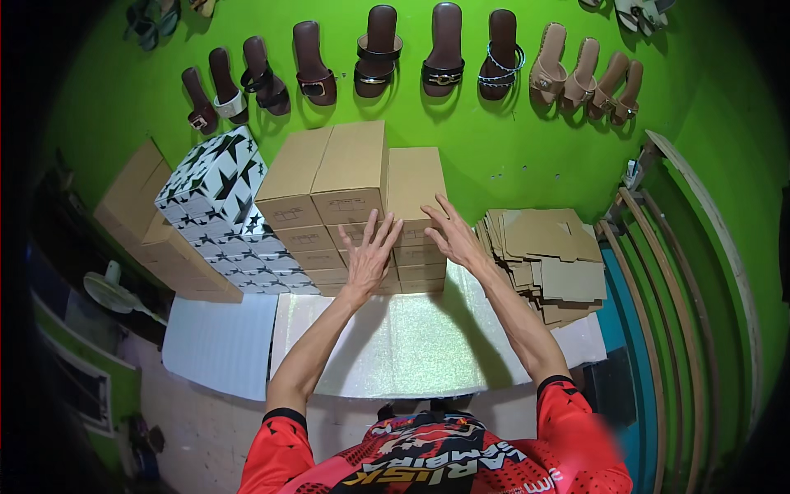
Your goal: Fold cardboard sheets into shoe boxes.
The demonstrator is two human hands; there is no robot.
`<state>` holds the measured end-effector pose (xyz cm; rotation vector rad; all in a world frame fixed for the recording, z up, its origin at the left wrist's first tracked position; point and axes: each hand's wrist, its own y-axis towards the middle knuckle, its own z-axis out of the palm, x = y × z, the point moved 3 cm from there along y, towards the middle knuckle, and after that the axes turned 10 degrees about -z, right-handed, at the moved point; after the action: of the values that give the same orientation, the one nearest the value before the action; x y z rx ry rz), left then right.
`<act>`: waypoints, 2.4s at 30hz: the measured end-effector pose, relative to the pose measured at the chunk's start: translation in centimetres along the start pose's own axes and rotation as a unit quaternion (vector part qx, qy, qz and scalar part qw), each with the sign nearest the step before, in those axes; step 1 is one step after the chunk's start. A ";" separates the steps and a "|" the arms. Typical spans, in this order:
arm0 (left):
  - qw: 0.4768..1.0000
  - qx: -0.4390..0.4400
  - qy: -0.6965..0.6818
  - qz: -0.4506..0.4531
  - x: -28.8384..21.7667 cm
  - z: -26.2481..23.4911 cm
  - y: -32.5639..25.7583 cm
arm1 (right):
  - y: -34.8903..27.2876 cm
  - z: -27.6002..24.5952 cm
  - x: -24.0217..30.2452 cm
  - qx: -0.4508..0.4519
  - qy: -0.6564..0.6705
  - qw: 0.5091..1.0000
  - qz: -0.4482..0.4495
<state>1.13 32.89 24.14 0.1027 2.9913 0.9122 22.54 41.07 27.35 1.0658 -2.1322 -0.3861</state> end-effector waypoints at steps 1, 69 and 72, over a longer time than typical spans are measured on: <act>1.000 -0.011 0.002 0.001 -0.2 0.0 0.0 | 0.0 0.0 -0.1 -0.001 -0.001 1.000 0.000; 0.933 0.283 -0.208 0.073 -35.6 21.5 6.9 | -30.6 -18.6 -32.5 0.020 -0.259 0.911 0.319; 0.928 0.322 -0.175 0.059 -36.5 23.3 9.0 | -31.1 -17.7 -34.5 0.047 -0.254 0.914 0.312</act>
<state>38.84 50.87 9.53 0.4020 2.8192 -0.1239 67.03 49.94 7.04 0.2843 -2.8286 -0.2630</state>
